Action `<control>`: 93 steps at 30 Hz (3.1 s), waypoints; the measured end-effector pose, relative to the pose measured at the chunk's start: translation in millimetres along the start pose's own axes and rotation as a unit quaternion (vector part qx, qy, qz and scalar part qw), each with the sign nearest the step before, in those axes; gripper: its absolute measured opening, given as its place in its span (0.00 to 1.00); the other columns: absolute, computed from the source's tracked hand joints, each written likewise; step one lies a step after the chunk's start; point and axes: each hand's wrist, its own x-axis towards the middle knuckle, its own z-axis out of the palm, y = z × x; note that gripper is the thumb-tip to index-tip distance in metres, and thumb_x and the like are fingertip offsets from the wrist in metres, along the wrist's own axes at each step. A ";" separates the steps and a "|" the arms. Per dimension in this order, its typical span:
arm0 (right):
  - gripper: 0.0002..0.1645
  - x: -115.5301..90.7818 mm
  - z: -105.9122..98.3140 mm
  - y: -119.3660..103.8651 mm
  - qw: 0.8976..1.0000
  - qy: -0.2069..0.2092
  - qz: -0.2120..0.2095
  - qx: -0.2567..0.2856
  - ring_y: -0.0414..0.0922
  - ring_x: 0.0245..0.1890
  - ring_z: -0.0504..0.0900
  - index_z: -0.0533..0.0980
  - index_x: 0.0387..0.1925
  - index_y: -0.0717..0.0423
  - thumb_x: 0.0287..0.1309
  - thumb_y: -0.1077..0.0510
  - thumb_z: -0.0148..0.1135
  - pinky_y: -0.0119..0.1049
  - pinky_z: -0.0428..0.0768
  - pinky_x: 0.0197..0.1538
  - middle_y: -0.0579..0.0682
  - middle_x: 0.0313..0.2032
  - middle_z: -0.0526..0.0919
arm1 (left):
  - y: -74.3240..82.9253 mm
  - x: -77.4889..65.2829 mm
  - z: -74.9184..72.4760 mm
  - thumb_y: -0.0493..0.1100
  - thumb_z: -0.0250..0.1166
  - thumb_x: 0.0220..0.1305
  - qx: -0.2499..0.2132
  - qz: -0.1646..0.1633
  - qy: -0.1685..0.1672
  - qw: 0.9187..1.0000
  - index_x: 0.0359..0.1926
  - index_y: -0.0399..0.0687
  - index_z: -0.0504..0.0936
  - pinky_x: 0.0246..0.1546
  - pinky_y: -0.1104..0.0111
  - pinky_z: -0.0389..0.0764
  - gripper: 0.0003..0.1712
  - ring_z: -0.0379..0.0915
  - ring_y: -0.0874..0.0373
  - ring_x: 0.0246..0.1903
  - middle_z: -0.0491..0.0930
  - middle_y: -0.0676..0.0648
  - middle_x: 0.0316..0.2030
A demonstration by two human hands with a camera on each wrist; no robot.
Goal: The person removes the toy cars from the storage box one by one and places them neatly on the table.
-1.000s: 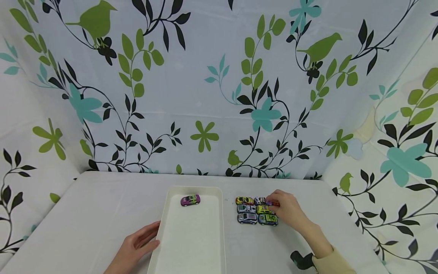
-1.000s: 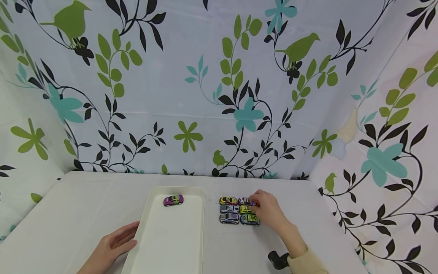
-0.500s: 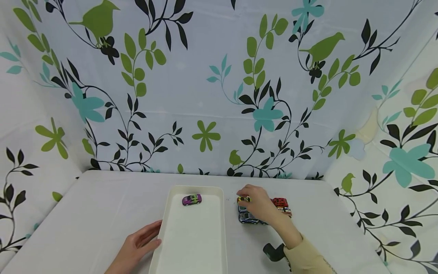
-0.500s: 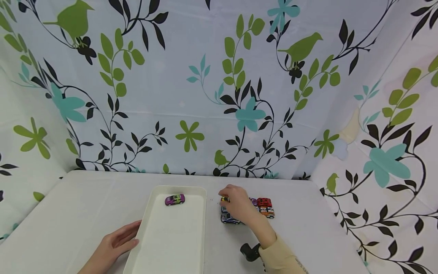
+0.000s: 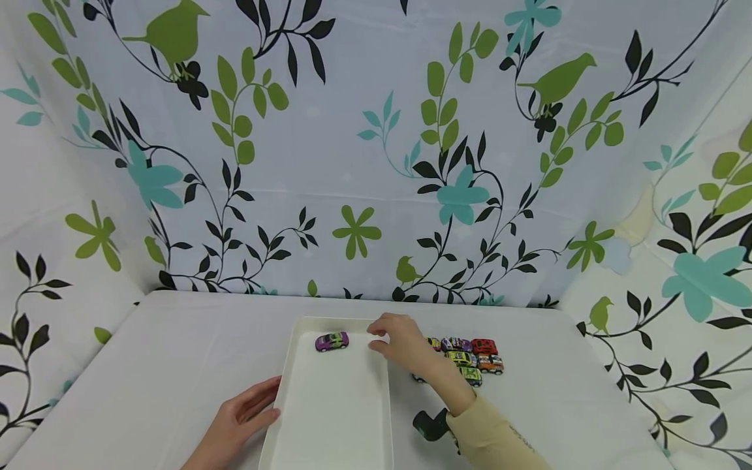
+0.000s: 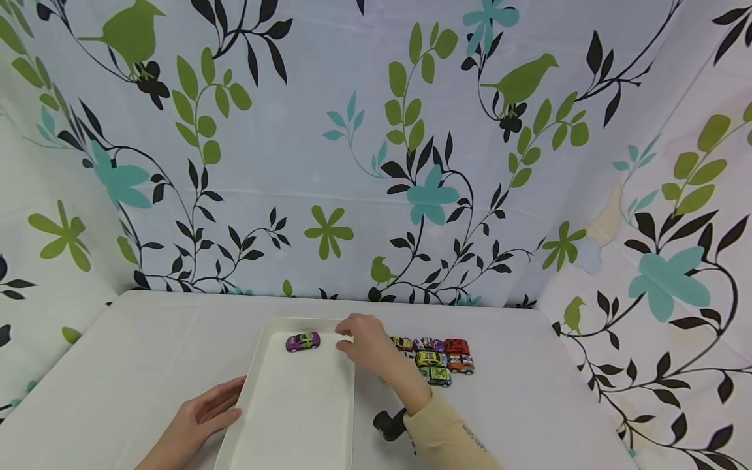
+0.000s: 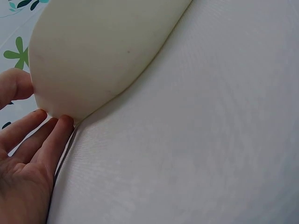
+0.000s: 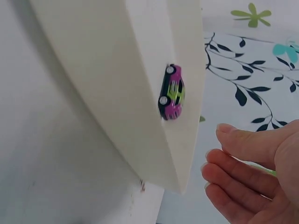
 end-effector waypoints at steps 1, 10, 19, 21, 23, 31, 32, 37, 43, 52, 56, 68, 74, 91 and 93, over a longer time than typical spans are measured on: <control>0.12 2.3 1.7 -2.8 1.000 -0.004 0.003 0.001 0.40 0.37 0.78 0.82 0.40 0.53 0.52 0.58 0.68 0.34 0.79 0.42 0.48 0.37 0.83 | -0.1 0.2 0.1 0.45 0.65 0.60 0.000 0.001 -0.001 1.000 0.66 0.42 0.65 0.53 0.71 0.75 0.35 0.63 0.48 0.63 0.65 0.39 0.64; 0.15 27.4 20.7 -27.5 0.998 -0.040 0.034 0.022 0.44 0.41 0.78 0.81 0.45 0.56 0.54 0.58 0.67 0.34 0.78 0.45 0.50 0.41 0.83 | 1.0 0.2 0.6 0.45 0.64 0.60 0.000 0.000 -0.002 1.000 0.66 0.42 0.65 0.53 0.70 0.76 0.34 0.62 0.47 0.63 0.65 0.39 0.64; 0.17 45.3 38.7 -42.5 0.997 -0.054 0.055 -0.006 0.42 0.40 0.78 0.81 0.45 0.57 0.51 0.59 0.69 0.35 0.78 0.46 0.48 0.40 0.82 | -1.6 0.0 0.3 0.44 0.65 0.60 0.002 0.004 0.001 1.000 0.66 0.42 0.66 0.53 0.71 0.75 0.34 0.62 0.47 0.63 0.66 0.39 0.64; 0.17 47.8 42.6 -42.5 0.997 -0.056 0.053 -0.015 0.43 0.43 0.79 0.81 0.45 0.57 0.51 0.59 0.69 0.36 0.77 0.49 0.48 0.41 0.82 | -1.4 -0.2 0.3 0.44 0.65 0.60 0.002 0.005 0.002 1.000 0.66 0.42 0.65 0.53 0.70 0.76 0.34 0.62 0.46 0.63 0.65 0.39 0.64; 0.18 49.2 46.1 -41.9 0.997 -0.055 0.051 -0.019 0.45 0.45 0.79 0.81 0.46 0.57 0.51 0.60 0.69 0.37 0.77 0.51 0.49 0.41 0.82 | -1.3 -0.3 0.4 0.44 0.65 0.60 0.001 0.005 0.002 1.000 0.66 0.42 0.65 0.53 0.70 0.76 0.34 0.62 0.46 0.63 0.65 0.38 0.64; 0.16 50.5 55.2 -36.5 0.996 -0.066 0.047 -0.045 0.40 0.37 0.77 0.81 0.43 0.57 0.49 0.66 0.66 0.33 0.77 0.43 0.48 0.40 0.83 | -2.0 1.3 -0.2 0.44 0.65 0.60 -0.001 0.003 -0.002 1.000 0.66 0.41 0.65 0.53 0.70 0.76 0.35 0.63 0.46 0.63 0.65 0.38 0.64; 0.16 50.0 55.3 -36.1 0.995 -0.068 0.048 -0.048 0.40 0.37 0.77 0.81 0.43 0.56 0.49 0.67 0.66 0.33 0.77 0.44 0.48 0.40 0.83 | -1.9 1.8 0.1 0.44 0.65 0.60 -0.003 0.000 -0.002 1.000 0.66 0.41 0.65 0.53 0.70 0.76 0.35 0.63 0.46 0.63 0.65 0.38 0.64; 0.14 49.0 54.3 -35.1 0.995 -0.071 0.053 -0.047 0.40 0.40 0.79 0.82 0.40 0.56 0.48 0.68 0.66 0.34 0.78 0.47 0.47 0.38 0.84 | 0.4 2.8 1.3 0.45 0.65 0.60 -0.013 -0.018 -0.001 1.000 0.66 0.40 0.64 0.52 0.65 0.77 0.36 0.62 0.43 0.63 0.64 0.36 0.64; 0.11 46.1 54.0 -34.8 0.996 -0.070 0.044 -0.044 0.38 0.30 0.74 0.82 0.33 0.54 0.46 0.68 0.69 0.31 0.77 0.40 0.44 0.31 0.82 | 0.5 2.8 1.1 0.45 0.65 0.60 -0.013 -0.020 0.001 1.000 0.66 0.39 0.64 0.51 0.65 0.78 0.36 0.62 0.42 0.63 0.64 0.35 0.64; 0.09 37.2 44.8 -33.7 0.996 -0.073 0.039 -0.028 0.36 0.30 0.72 0.81 0.33 0.53 0.47 0.66 0.70 0.30 0.75 0.39 0.42 0.31 0.80 | 3.1 2.1 3.0 0.46 0.65 0.60 -0.013 -0.037 0.013 0.999 0.66 0.41 0.64 0.53 0.64 0.77 0.36 0.62 0.44 0.64 0.64 0.37 0.65; 0.08 31.8 36.7 -32.5 0.997 -0.074 0.034 -0.016 0.35 0.30 0.72 0.82 0.34 0.53 0.49 0.64 0.69 0.30 0.74 0.40 0.43 0.31 0.82 | 3.8 1.9 3.0 0.47 0.65 0.59 -0.009 -0.041 0.018 0.999 0.66 0.41 0.64 0.53 0.63 0.77 0.36 0.63 0.44 0.63 0.64 0.38 0.65; 0.09 12.0 16.0 -24.3 0.998 -0.056 0.024 0.019 0.36 0.31 0.75 0.83 0.36 0.54 0.51 0.66 0.67 0.30 0.75 0.38 0.43 0.32 0.82 | 5.1 -0.8 1.4 0.47 0.66 0.58 -0.011 -0.051 0.018 0.998 0.66 0.44 0.65 0.54 0.66 0.76 0.36 0.63 0.47 0.63 0.65 0.40 0.64; 0.11 0.8 8.3 -19.0 0.999 -0.036 0.014 0.033 0.36 0.32 0.76 0.82 0.38 0.56 0.51 0.68 0.66 0.29 0.77 0.37 0.46 0.35 0.83 | 5.7 -1.2 1.1 0.46 0.66 0.58 -0.008 -0.051 0.021 0.998 0.66 0.44 0.65 0.54 0.65 0.76 0.36 0.63 0.47 0.63 0.66 0.40 0.64; 0.11 -28.8 -7.1 5.5 0.999 -0.001 0.035 0.024 0.38 0.33 0.76 0.83 0.38 0.54 0.52 0.67 0.66 0.32 0.79 0.39 0.43 0.33 0.82 | 7.9 2.0 3.0 0.45 0.65 0.60 -0.012 -0.037 0.009 0.999 0.67 0.42 0.64 0.53 0.68 0.77 0.35 0.62 0.47 0.64 0.64 0.40 0.65; 0.12 -34.1 -9.8 8.5 0.999 -0.001 0.042 0.019 0.38 0.33 0.76 0.83 0.38 0.53 0.51 0.67 0.66 0.33 0.79 0.39 0.43 0.34 0.82 | 8.0 2.3 3.6 0.45 0.65 0.59 -0.014 -0.038 0.012 0.999 0.66 0.43 0.65 0.53 0.67 0.77 0.35 0.63 0.47 0.63 0.65 0.40 0.65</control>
